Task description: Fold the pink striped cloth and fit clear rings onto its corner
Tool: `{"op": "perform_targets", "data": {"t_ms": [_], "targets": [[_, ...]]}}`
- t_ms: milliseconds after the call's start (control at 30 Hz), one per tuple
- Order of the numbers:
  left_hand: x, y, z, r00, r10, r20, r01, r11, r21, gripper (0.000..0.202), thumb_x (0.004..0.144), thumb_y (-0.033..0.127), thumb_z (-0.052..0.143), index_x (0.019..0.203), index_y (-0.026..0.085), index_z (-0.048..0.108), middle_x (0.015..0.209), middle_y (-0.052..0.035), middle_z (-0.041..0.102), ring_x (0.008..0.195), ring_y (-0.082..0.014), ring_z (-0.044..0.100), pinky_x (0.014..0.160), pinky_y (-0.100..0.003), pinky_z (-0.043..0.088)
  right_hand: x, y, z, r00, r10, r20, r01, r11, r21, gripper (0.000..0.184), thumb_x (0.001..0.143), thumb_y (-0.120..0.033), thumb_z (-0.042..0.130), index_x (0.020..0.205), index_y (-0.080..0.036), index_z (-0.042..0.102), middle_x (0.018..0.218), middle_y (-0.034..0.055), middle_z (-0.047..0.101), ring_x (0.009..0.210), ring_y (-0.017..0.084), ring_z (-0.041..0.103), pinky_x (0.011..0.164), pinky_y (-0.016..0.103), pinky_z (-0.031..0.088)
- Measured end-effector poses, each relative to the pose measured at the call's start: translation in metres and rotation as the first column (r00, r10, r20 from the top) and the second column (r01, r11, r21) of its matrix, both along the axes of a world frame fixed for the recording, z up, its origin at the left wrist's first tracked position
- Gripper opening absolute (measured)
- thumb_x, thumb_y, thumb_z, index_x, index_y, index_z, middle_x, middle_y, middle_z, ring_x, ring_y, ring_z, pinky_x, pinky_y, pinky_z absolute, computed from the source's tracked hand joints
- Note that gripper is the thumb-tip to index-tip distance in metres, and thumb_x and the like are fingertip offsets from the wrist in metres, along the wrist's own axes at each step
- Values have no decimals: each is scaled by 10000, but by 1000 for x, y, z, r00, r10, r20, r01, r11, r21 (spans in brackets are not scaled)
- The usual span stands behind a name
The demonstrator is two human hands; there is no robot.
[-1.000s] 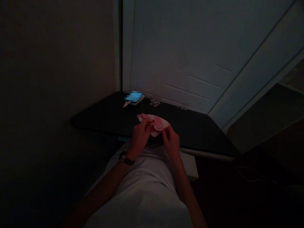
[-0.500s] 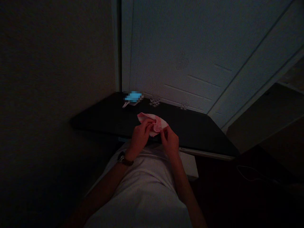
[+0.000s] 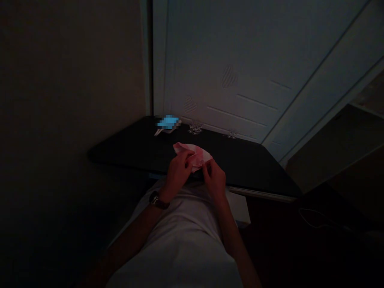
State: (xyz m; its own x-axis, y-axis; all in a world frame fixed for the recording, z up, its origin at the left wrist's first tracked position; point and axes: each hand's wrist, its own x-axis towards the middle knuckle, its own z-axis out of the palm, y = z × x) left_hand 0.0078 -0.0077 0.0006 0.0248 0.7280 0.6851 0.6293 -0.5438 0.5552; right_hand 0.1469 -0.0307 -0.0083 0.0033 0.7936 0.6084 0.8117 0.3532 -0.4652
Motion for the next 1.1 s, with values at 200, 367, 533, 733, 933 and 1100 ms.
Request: {"op": "perform_targets", "data": {"t_ms": [200, 367, 533, 733, 933, 1100], "targets": [[0, 1, -1, 998, -45, -39, 46, 999, 22, 331, 768, 77, 440, 1062, 154, 571, 1097, -62, 620, 1017, -183, 562, 917, -299, 423, 0, 0, -1, 1000, -5, -16, 5, 1000, 4, 198, 886, -323, 363, 816, -198, 499, 717, 0, 576, 636, 118, 526, 600, 210, 347], [-1, -2, 0, 994, -95, -59, 96, 995, 10, 363, 784, 62, 419, 1093, 184, 567, 1114, -43, 614, 1022, -174, 555, 927, -313, 423, 1, 2, -2, 1000, -8, -27, 8, 1000, -3, 205, 886, -335, 361, 825, -198, 502, 716, 1, 578, 629, 118, 527, 594, 211, 346], [-1, -2, 0, 995, -88, -43, 89, 996, 24, 350, 783, 48, 416, 1065, 170, 584, 1092, -47, 620, 1014, -168, 551, 928, -305, 420, 0, 3, -1, 999, -30, -38, 30, 999, -21, 203, 885, -341, 365, 823, -202, 498, 707, -2, 579, 616, 120, 527, 583, 212, 342], [-1, -2, 0, 994, -96, -57, 99, 994, 46, 334, 789, 60, 419, 1061, 170, 579, 1077, -47, 617, 1009, -171, 543, 923, -315, 417, 1, 0, 0, 1000, 26, -6, -26, 1000, -11, 222, 892, -335, 347, 818, -200, 507, 712, 1, 576, 621, 119, 518, 584, 211, 339], [-2, -3, 2, 991, -105, -83, 106, 994, 12, 352, 766, 53, 431, 1068, 165, 574, 1057, -50, 625, 982, -173, 556, 896, -310, 431, 1, -2, 1, 1000, 23, -9, -23, 1000, -2, 230, 892, -346, 349, 821, -194, 507, 716, -1, 567, 621, 115, 508, 587, 211, 336], [-2, -3, 1, 991, -111, -73, 112, 994, 7, 369, 778, 59, 418, 1092, 183, 566, 1098, -44, 616, 1008, -173, 553, 906, -308, 431, 0, -1, 0, 999, 7, -46, -6, 1000, 20, 227, 892, -341, 345, 818, -193, 500, 717, -4, 561, 623, 112, 501, 592, 209, 339]]}}
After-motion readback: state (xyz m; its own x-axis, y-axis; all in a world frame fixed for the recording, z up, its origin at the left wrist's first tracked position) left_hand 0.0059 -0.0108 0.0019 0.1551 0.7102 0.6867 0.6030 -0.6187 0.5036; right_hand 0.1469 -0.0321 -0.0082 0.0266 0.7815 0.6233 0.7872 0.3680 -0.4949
